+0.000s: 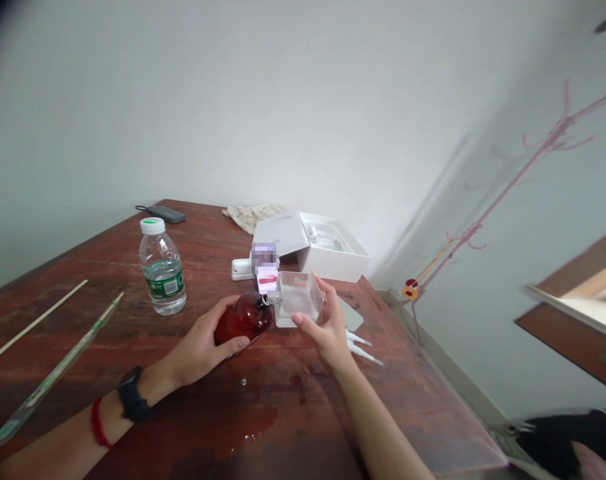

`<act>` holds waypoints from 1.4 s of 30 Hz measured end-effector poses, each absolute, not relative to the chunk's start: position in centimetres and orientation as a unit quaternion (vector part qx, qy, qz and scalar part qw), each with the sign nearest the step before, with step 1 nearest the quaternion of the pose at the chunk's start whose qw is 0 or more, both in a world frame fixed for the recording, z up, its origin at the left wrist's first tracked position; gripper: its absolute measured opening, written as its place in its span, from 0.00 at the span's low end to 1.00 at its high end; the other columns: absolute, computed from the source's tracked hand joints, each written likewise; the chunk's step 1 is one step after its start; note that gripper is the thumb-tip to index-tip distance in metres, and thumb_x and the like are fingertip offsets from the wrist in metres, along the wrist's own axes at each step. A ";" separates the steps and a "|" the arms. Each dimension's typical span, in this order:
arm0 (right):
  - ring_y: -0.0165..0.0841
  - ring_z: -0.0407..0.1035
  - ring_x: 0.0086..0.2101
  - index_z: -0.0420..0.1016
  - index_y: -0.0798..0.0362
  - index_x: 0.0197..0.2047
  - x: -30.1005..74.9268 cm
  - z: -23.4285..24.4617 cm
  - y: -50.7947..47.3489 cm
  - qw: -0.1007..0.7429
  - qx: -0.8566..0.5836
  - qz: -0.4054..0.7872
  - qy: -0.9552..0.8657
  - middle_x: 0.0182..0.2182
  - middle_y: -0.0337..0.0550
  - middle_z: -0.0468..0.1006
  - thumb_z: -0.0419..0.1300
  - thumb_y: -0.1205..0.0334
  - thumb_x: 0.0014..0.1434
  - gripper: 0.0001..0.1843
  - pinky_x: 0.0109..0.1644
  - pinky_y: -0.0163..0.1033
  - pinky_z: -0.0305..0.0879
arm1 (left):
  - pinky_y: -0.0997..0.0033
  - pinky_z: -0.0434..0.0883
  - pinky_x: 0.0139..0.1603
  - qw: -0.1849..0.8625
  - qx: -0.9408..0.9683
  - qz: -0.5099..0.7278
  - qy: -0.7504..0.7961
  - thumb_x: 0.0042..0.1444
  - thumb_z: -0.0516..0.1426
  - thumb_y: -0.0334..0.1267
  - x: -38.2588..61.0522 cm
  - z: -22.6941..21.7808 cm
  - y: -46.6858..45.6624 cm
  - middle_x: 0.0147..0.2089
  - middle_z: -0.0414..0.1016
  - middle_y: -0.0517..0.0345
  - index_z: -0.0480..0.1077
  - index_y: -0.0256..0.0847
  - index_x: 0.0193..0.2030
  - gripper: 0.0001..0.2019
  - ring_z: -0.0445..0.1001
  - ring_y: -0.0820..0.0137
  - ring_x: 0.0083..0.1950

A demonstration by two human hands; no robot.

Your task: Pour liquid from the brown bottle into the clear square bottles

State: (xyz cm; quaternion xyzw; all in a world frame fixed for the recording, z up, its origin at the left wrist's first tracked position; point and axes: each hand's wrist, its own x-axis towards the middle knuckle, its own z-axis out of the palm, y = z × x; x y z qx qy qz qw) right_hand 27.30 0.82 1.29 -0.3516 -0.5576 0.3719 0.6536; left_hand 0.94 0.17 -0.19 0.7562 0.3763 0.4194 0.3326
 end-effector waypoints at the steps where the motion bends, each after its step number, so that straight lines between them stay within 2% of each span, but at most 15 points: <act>1: 0.52 0.79 0.54 0.71 0.42 0.63 27.3 1.3 0.9 0.653 -0.349 0.372 -0.559 0.56 0.49 0.83 0.80 0.54 0.48 0.41 0.59 0.58 0.75 | 0.47 0.72 0.66 0.333 0.754 0.421 0.378 0.63 0.65 0.51 0.9 -0.1 0.1 0.65 0.77 0.43 0.63 0.44 0.68 0.31 0.78 0.50 0.63; 7: 0.50 0.80 0.51 0.73 0.44 0.60 27.7 1.8 0.9 0.648 -0.347 0.359 -0.575 0.54 0.49 0.85 0.80 0.54 0.48 0.38 0.55 0.55 0.78 | 0.49 0.73 0.65 0.333 0.745 0.435 0.381 0.59 0.67 0.51 1.0 0.3 0.0 0.64 0.78 0.44 0.65 0.43 0.66 0.32 0.78 0.50 0.62; 15: 0.51 0.80 0.50 0.73 0.44 0.61 27.9 2.2 0.8 0.642 -0.343 0.357 -0.585 0.54 0.50 0.84 0.80 0.53 0.48 0.39 0.53 0.53 0.78 | 0.48 0.71 0.67 0.346 0.742 0.426 0.384 0.60 0.66 0.52 1.1 0.1 -0.2 0.66 0.76 0.43 0.64 0.43 0.68 0.33 0.76 0.50 0.64; 21: 0.50 0.80 0.51 0.71 0.44 0.61 28.0 2.7 1.0 0.624 -0.359 0.345 -0.602 0.53 0.50 0.84 0.79 0.48 0.49 0.39 0.55 0.54 0.76 | 0.47 0.70 0.67 0.363 0.733 0.431 0.381 0.60 0.66 0.55 1.3 0.3 -0.3 0.66 0.76 0.41 0.64 0.40 0.68 0.35 0.76 0.49 0.64; 26: 0.51 0.80 0.50 0.70 0.45 0.60 28.0 3.1 1.3 0.611 -0.367 0.338 -0.614 0.54 0.51 0.83 0.76 0.43 0.51 0.39 0.53 0.55 0.77 | 0.50 0.72 0.65 0.374 0.726 0.451 0.360 0.62 0.66 0.55 1.3 0.8 -0.7 0.65 0.77 0.43 0.64 0.42 0.68 0.33 0.77 0.50 0.62; 33: 0.50 0.80 0.52 0.70 0.44 0.62 28.2 2.6 1.4 0.620 -0.344 0.343 -0.616 0.55 0.50 0.84 0.76 0.46 0.53 0.37 0.54 0.52 0.77 | 0.51 0.71 0.67 0.380 0.726 0.446 0.359 0.63 0.65 0.53 1.4 0.8 -0.9 0.68 0.74 0.44 0.62 0.43 0.71 0.34 0.75 0.51 0.66; 42: 0.51 0.80 0.52 0.69 0.43 0.64 28.2 2.5 0.3 0.631 -0.339 0.334 -0.612 0.54 0.50 0.84 0.76 0.45 0.54 0.38 0.53 0.52 0.76 | 0.48 0.70 0.68 0.381 0.728 0.433 0.371 0.62 0.65 0.55 1.8 0.9 -1.5 0.68 0.74 0.41 0.62 0.41 0.70 0.36 0.75 0.49 0.66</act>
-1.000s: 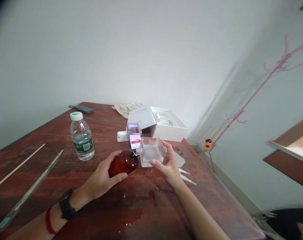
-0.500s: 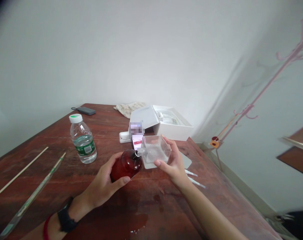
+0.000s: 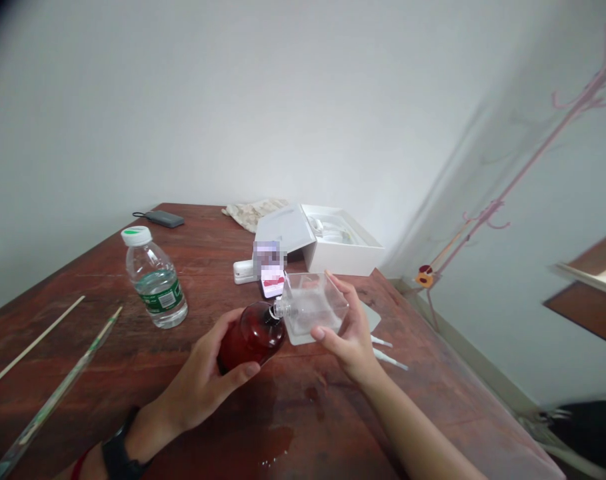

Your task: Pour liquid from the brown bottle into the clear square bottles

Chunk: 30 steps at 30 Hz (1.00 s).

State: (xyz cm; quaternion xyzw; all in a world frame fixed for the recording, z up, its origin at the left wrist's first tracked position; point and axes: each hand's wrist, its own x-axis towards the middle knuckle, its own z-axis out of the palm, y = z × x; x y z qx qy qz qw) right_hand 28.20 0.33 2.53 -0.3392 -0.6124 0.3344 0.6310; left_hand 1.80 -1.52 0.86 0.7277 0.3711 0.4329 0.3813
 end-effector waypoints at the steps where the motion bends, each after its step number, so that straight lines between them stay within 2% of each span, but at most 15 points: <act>1: 0.50 0.80 0.52 0.69 0.43 0.64 28.1 2.6 0.2 0.631 -0.341 0.333 -0.612 0.54 0.50 0.84 0.76 0.45 0.54 0.38 0.53 0.52 0.76 | 0.48 0.69 0.69 0.381 0.729 0.431 0.372 0.62 0.65 0.56 1.8 0.8 -1.5 0.68 0.74 0.41 0.62 0.41 0.70 0.36 0.75 0.48 0.66; 6: 0.50 0.79 0.53 0.70 0.44 0.63 28.1 2.5 0.0 0.634 -0.343 0.324 -0.612 0.55 0.50 0.83 0.76 0.46 0.54 0.37 0.56 0.53 0.75 | 0.47 0.69 0.69 0.376 0.732 0.425 0.378 0.62 0.65 0.56 1.9 0.6 -1.5 0.67 0.74 0.40 0.62 0.40 0.70 0.36 0.75 0.48 0.66; 13: 0.49 0.79 0.51 0.69 0.43 0.63 28.2 2.5 0.1 0.630 -0.351 0.327 -0.611 0.54 0.49 0.84 0.76 0.44 0.52 0.39 0.52 0.52 0.77 | 0.54 0.73 0.64 0.385 0.731 0.430 0.365 0.62 0.66 0.54 2.0 0.9 -1.5 0.65 0.76 0.44 0.65 0.43 0.68 0.33 0.77 0.51 0.63; 23: 0.50 0.79 0.51 0.68 0.43 0.63 28.3 2.7 0.1 0.618 -0.356 0.326 -0.620 0.53 0.50 0.83 0.77 0.43 0.50 0.42 0.54 0.55 0.77 | 0.53 0.72 0.65 0.375 0.737 0.419 0.375 0.63 0.64 0.54 2.0 0.1 -1.6 0.65 0.76 0.42 0.63 0.41 0.68 0.32 0.77 0.51 0.63; 30: 0.49 0.80 0.50 0.71 0.43 0.61 28.0 2.9 0.3 0.628 -0.350 0.326 -0.614 0.52 0.49 0.84 0.79 0.42 0.47 0.43 0.53 0.56 0.77 | 0.53 0.71 0.65 0.374 0.740 0.423 0.365 0.64 0.64 0.53 2.2 -0.1 -1.4 0.63 0.77 0.45 0.63 0.41 0.67 0.31 0.77 0.52 0.62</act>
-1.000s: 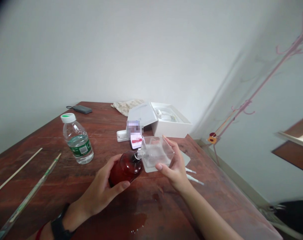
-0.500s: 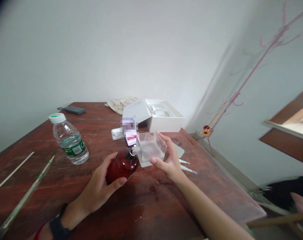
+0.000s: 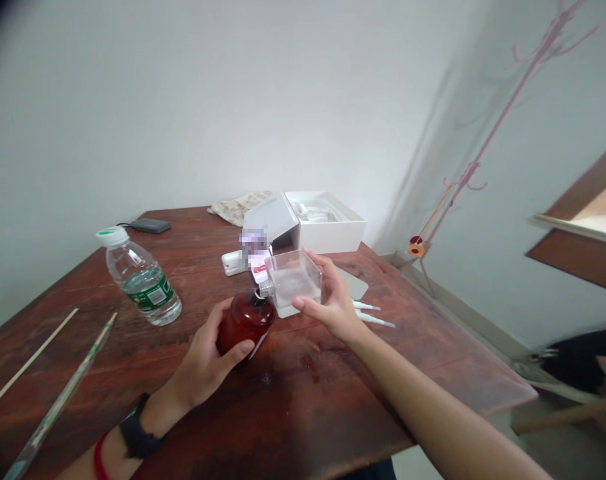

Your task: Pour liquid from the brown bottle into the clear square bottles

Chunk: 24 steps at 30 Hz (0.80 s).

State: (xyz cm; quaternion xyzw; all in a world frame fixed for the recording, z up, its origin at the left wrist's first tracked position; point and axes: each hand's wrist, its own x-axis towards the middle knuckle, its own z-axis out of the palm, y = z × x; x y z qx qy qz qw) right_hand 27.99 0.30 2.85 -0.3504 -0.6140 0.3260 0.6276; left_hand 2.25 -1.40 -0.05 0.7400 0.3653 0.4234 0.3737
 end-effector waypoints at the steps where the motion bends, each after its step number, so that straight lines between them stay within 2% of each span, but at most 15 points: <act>1: 0.49 0.80 0.49 0.71 0.44 0.62 28.0 2.9 0.3 0.627 -0.354 0.327 -0.612 0.52 0.50 0.84 0.79 0.41 0.46 0.43 0.53 0.56 0.78 | 0.53 0.71 0.65 0.376 0.739 0.424 0.365 0.64 0.64 0.53 2.3 -0.1 -1.4 0.63 0.77 0.45 0.63 0.41 0.67 0.31 0.77 0.52 0.62; 5: 0.50 0.81 0.50 0.72 0.45 0.62 28.0 3.0 0.3 0.629 -0.347 0.321 -0.617 0.51 0.50 0.85 0.79 0.41 0.46 0.44 0.54 0.56 0.78 | 0.54 0.72 0.64 0.382 0.737 0.426 0.361 0.64 0.65 0.53 2.3 0.1 -1.5 0.63 0.78 0.46 0.63 0.41 0.67 0.31 0.78 0.53 0.61; 11: 0.49 0.80 0.51 0.73 0.43 0.63 28.3 3.1 0.2 0.622 -0.335 0.325 -0.628 0.52 0.49 0.85 0.79 0.45 0.48 0.41 0.55 0.57 0.77 | 0.56 0.72 0.64 0.388 0.738 0.419 0.360 0.64 0.64 0.52 2.4 0.2 -1.8 0.63 0.78 0.46 0.62 0.41 0.67 0.31 0.78 0.54 0.62; 18: 0.50 0.80 0.50 0.73 0.44 0.63 28.1 3.1 0.0 0.619 -0.350 0.325 -0.623 0.52 0.49 0.84 0.78 0.41 0.47 0.44 0.53 0.57 0.78 | 0.55 0.73 0.64 0.392 0.738 0.416 0.358 0.63 0.64 0.54 2.5 0.2 -1.8 0.62 0.78 0.44 0.62 0.40 0.67 0.32 0.78 0.52 0.61; 24: 0.50 0.80 0.51 0.73 0.42 0.63 28.1 3.2 -0.1 0.619 -0.342 0.329 -0.626 0.52 0.48 0.85 0.79 0.42 0.47 0.42 0.54 0.56 0.78 | 0.55 0.73 0.64 0.380 0.752 0.405 0.354 0.64 0.64 0.52 2.4 0.4 -1.7 0.62 0.79 0.44 0.61 0.41 0.67 0.31 0.79 0.53 0.60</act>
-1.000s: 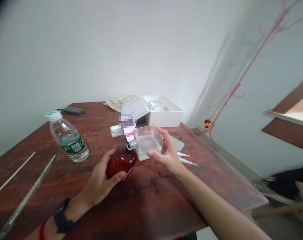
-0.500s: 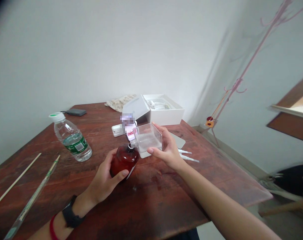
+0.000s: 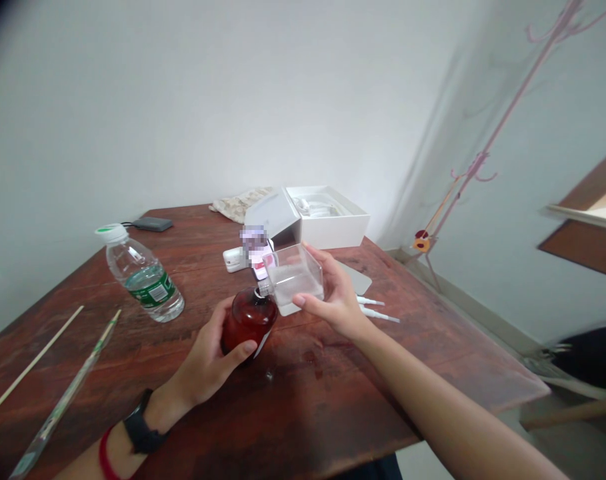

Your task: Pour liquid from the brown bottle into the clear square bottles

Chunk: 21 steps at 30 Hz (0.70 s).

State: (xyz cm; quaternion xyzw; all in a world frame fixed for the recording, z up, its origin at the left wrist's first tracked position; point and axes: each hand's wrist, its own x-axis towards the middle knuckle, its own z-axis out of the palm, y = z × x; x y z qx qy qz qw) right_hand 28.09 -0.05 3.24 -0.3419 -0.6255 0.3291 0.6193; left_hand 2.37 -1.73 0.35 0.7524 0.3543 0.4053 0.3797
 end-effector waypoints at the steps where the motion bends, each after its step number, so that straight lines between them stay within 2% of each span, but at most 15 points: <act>1: 0.50 0.80 0.51 0.73 0.42 0.63 28.1 3.3 -0.1 0.617 -0.345 0.328 -0.627 0.52 0.48 0.84 0.78 0.42 0.47 0.43 0.54 0.57 0.78 | 0.54 0.73 0.64 0.378 0.754 0.404 0.353 0.64 0.64 0.52 2.3 0.4 -1.7 0.62 0.78 0.44 0.61 0.41 0.67 0.31 0.79 0.52 0.60; 11: 0.51 0.79 0.51 0.73 0.42 0.65 28.1 3.3 -0.2 0.615 -0.349 0.323 -0.629 0.53 0.49 0.84 0.78 0.41 0.48 0.44 0.55 0.59 0.77 | 0.55 0.72 0.64 0.370 0.763 0.394 0.354 0.65 0.63 0.54 2.2 0.5 -1.6 0.63 0.77 0.44 0.61 0.41 0.68 0.32 0.77 0.52 0.62; 21: 0.50 0.81 0.49 0.74 0.41 0.66 28.0 3.4 -0.2 0.617 -0.348 0.327 -0.625 0.52 0.48 0.85 0.78 0.41 0.48 0.44 0.50 0.57 0.80 | 0.55 0.72 0.63 0.364 0.769 0.387 0.354 0.65 0.63 0.54 2.1 0.6 -1.6 0.64 0.77 0.44 0.61 0.41 0.68 0.32 0.78 0.51 0.62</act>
